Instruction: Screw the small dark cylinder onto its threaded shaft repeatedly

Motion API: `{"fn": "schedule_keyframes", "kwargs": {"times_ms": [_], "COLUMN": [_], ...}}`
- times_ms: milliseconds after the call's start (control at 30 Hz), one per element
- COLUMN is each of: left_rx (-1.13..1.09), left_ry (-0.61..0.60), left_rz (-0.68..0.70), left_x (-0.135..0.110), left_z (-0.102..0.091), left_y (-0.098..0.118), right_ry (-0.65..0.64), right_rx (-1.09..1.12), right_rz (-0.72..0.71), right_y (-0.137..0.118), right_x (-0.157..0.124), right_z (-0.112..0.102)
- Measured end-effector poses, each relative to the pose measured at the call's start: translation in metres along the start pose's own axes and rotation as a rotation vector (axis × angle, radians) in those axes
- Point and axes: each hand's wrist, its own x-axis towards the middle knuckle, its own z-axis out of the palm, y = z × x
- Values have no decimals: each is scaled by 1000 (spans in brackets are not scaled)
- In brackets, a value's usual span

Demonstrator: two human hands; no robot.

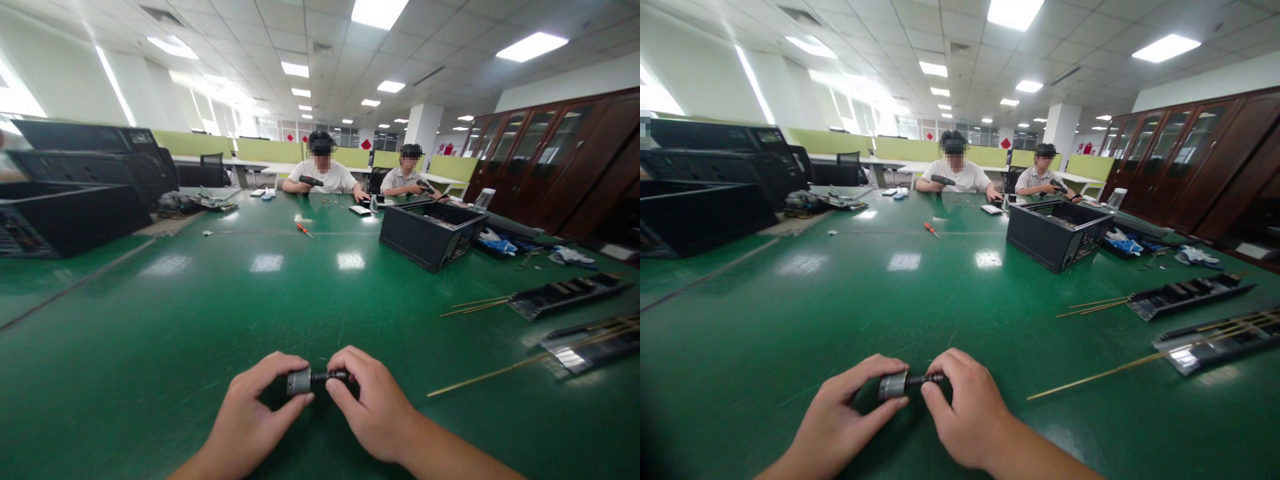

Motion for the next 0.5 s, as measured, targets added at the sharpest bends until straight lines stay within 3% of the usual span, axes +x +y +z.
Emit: {"fn": "schedule_keyframes", "kwargs": {"times_ms": [500], "left_rx": [-8], "left_ry": [21], "left_rz": [-42], "left_x": [0], "left_z": [-3], "left_y": [-1], "right_ry": [0], "right_rx": [21], "right_rz": [1], "right_y": [-2], "right_x": [-1], "right_z": [0]}}
